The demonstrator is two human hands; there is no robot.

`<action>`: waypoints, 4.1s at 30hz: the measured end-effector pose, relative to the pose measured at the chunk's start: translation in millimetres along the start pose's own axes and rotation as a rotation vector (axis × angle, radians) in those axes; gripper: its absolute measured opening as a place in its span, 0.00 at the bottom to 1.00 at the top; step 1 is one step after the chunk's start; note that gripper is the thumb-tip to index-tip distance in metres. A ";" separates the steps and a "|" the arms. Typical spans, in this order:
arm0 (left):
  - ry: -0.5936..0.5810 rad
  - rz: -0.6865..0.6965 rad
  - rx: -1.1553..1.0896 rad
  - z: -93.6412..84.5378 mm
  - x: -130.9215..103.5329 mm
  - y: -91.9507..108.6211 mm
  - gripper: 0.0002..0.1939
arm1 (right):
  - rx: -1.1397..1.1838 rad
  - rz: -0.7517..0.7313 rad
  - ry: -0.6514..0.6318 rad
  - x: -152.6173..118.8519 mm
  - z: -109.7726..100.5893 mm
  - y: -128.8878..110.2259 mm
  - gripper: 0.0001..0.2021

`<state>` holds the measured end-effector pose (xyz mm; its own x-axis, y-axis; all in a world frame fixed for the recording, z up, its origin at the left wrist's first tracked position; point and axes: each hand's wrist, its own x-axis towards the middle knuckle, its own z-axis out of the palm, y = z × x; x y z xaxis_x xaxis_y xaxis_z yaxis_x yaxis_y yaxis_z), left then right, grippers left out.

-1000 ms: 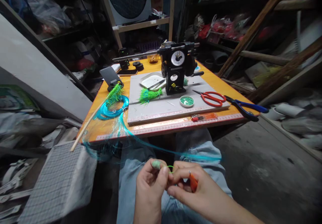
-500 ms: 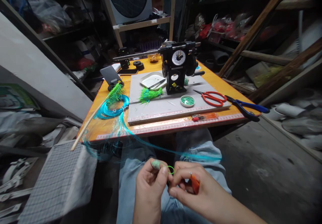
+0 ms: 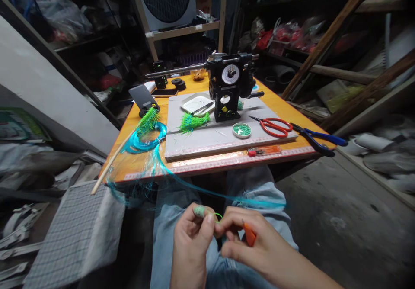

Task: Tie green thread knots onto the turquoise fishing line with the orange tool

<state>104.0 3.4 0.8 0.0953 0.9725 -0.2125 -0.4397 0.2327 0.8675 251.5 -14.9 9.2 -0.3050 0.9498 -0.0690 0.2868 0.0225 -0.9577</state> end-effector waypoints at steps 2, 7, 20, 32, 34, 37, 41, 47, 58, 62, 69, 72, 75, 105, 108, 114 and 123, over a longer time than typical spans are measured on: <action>0.071 0.056 0.062 -0.6 0.5 -0.3 0.12 | -0.040 0.022 0.020 -6.6 -2.4 3.6 0.08; 0.196 0.152 0.192 0.7 -0.2 -2.1 0.08 | -0.185 -0.102 0.062 -14.2 0.9 4.4 0.14; 0.055 0.172 0.399 -5.8 -3.4 5.6 0.06 | 0.161 -0.112 0.067 -1.8 -6.4 0.3 0.09; -0.066 0.239 0.697 -8.5 -5.6 8.7 0.07 | 0.000 -0.176 0.075 -7.3 -13.9 0.0 0.12; -0.047 0.302 0.774 -7.8 -5.3 12.0 0.07 | -0.091 -0.234 0.025 -7.8 -16.6 -2.2 0.13; -0.001 0.459 0.885 -4.4 -5.9 14.9 0.07 | -0.230 -0.320 0.085 -7.5 -15.4 -3.2 0.18; -0.056 0.347 0.789 -5.0 -6.0 16.4 0.07 | -0.145 -0.314 0.115 -6.7 -14.0 -2.2 0.17; -0.118 0.250 0.832 -11.2 -0.3 23.5 0.08 | -0.406 -0.411 -0.049 -2.2 -32.1 -12.1 0.21; 0.157 0.610 0.723 3.3 1.5 8.7 0.09 | -0.280 -0.356 0.204 5.2 13.5 -1.7 0.13; 0.106 0.313 0.511 -2.6 -0.8 8.1 0.08 | -0.073 -0.181 0.168 3.9 6.8 -9.1 0.12; -0.010 0.151 0.428 -5.8 -3.1 15.1 0.07 | 0.298 0.093 -0.055 1.5 0.0 -7.2 0.11; -0.037 0.123 0.440 -7.1 -2.4 15.6 0.07 | 0.110 0.038 0.025 -2.3 2.2 -6.2 0.10; -0.086 0.077 0.448 -10.3 -1.4 16.6 0.08 | -0.061 -0.049 0.062 -3.8 0.1 -8.7 0.10; 0.103 0.184 0.347 -26.1 -4.6 9.1 0.11 | -0.442 -0.162 0.571 -8.9 -58.0 6.1 0.22; 0.127 0.189 0.245 -30.1 -3.6 3.5 0.14 | -0.874 0.056 0.821 -2.9 -121.7 14.0 0.23; 0.071 0.156 0.147 -27.5 -1.6 -5.5 0.16 | -1.104 0.306 0.783 9.8 -220.3 46.4 0.26; 0.001 0.123 0.015 -18.2 -2.1 -8.1 0.16 | -0.959 0.164 0.900 -2.6 -198.6 51.6 0.19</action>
<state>91.1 -0.7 -13.9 0.0408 0.9937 -0.1039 -0.4350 0.1113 0.8935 447.4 45.8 15.4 0.3926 0.8279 0.4005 0.8995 -0.2548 -0.3549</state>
